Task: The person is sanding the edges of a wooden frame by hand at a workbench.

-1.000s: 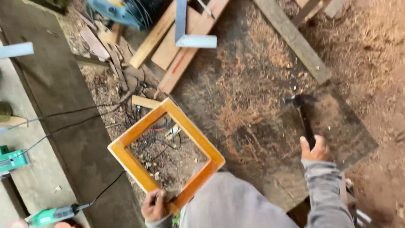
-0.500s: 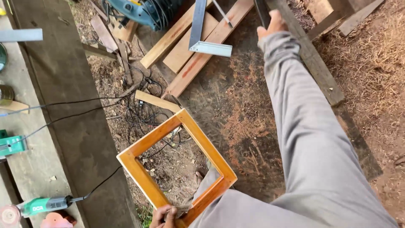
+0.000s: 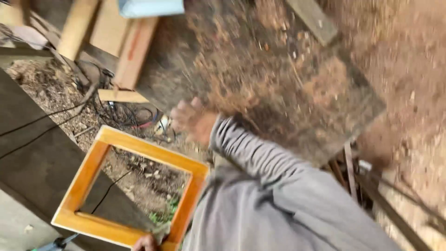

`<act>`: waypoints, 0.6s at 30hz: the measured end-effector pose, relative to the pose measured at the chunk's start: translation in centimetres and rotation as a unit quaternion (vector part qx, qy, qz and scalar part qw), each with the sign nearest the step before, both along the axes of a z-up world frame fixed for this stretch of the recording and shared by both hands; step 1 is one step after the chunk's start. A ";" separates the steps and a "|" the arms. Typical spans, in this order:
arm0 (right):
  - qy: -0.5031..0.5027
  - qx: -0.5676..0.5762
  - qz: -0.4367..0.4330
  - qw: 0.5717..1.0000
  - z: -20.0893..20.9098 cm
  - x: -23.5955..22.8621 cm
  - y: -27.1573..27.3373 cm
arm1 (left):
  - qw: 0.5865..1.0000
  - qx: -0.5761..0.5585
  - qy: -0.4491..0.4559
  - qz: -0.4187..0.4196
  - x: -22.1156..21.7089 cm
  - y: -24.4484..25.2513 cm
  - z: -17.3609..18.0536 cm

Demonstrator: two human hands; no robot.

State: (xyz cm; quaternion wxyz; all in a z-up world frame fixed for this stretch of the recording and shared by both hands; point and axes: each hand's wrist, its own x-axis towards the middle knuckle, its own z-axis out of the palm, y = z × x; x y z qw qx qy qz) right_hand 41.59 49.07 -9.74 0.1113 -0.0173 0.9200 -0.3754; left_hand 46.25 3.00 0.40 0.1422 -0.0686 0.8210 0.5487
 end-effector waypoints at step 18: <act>0.066 0.031 -0.092 0.993 2.6 -2.5 5.3 | 0.995 -0.055 0.024 -0.074 -0.8 -1.6 0.4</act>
